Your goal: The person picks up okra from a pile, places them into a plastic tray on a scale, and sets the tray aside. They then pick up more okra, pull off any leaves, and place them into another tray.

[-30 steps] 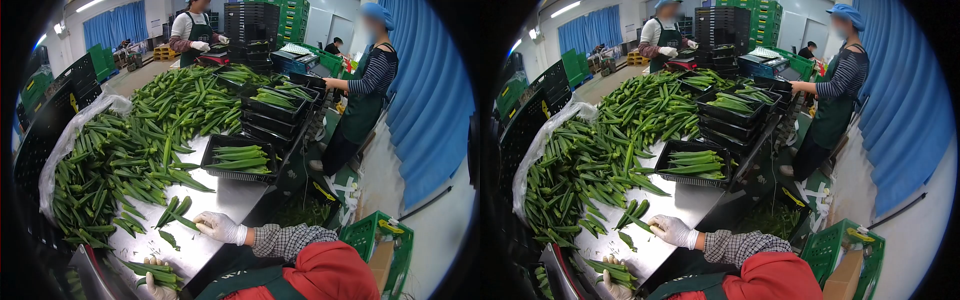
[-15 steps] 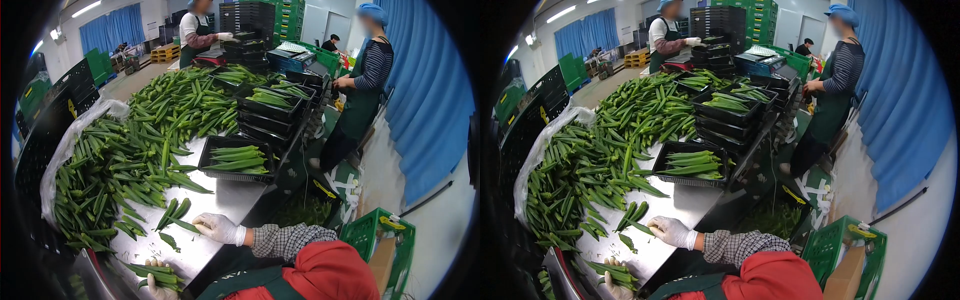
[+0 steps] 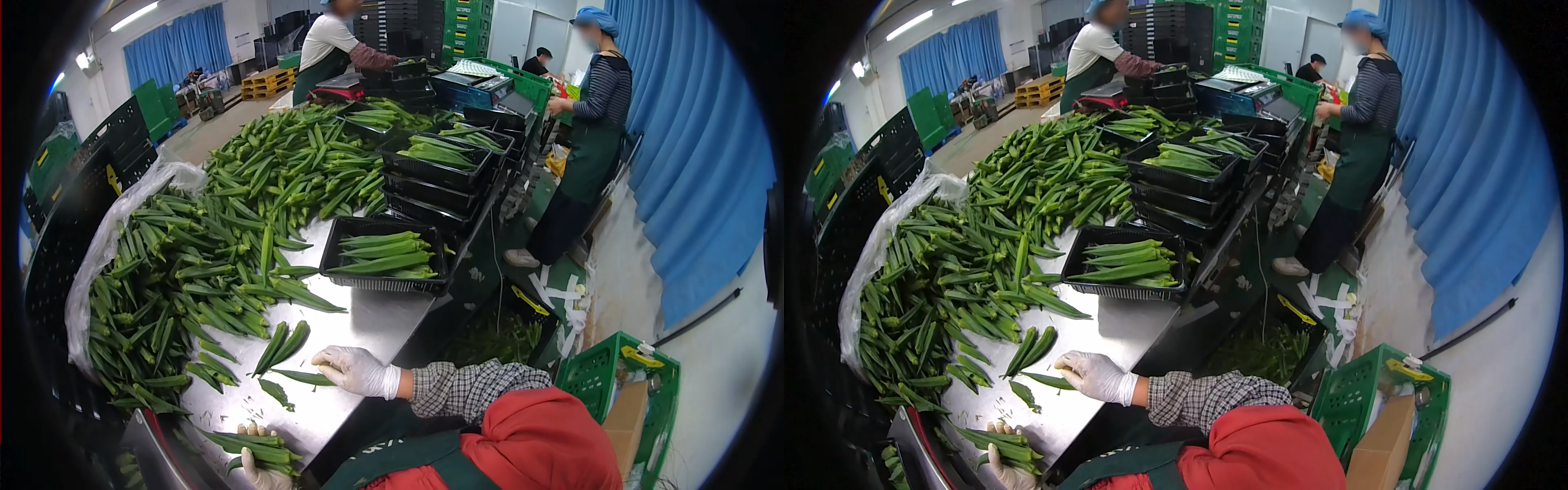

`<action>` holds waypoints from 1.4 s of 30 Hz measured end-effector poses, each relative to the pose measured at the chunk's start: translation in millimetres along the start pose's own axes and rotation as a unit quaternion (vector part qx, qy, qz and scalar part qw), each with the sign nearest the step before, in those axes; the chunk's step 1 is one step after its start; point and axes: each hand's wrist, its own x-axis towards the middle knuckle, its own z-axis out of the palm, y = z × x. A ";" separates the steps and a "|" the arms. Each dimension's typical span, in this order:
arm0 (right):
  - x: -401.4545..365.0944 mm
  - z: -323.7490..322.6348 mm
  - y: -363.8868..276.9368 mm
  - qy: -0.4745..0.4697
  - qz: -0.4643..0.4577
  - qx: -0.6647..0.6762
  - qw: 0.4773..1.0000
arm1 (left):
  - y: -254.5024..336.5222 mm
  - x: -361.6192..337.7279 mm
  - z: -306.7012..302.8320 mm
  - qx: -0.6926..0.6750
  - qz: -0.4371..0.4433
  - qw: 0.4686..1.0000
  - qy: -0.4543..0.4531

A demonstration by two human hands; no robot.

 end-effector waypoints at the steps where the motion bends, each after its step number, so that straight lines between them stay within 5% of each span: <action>1: -0.2 1.0 0.6 0.004 -0.008 -0.006 1.000 | 0.2 -0.8 2.3 -0.004 0.000 1.000 0.001; 21: 1.0 -1.6 -5.7 -0.010 -0.009 -0.027 1.000 | 1.1 -2.0 8.5 -0.065 -0.009 0.997 -0.033; 24: 0.5 -0.2 -3.9 -0.014 -0.004 -0.025 1.000 | 2.8 -3.0 6.9 -0.049 -0.036 0.993 -0.103; 27: 0.2 -0.2 -3.9 -0.013 -0.006 -0.034 0.999 | -6.6 6.0 7.9 -0.020 0.075 0.992 -0.100; 30: 1.0 -0.6 -4.7 -0.014 -0.008 -0.031 0.999 | -6.6 8.4 3.0 -0.016 0.080 0.991 -0.103; 33: 0.2 -0.4 -3.7 -0.018 -0.004 -0.030 0.999 | 0.6 -1.7 2.5 -0.055 -0.022 0.997 -0.058; 42: 0.4 0.1 -2.9 -0.015 -0.011 -0.036 0.999 | -0.9 -3.8 14.5 -0.047 -0.002 0.995 -0.088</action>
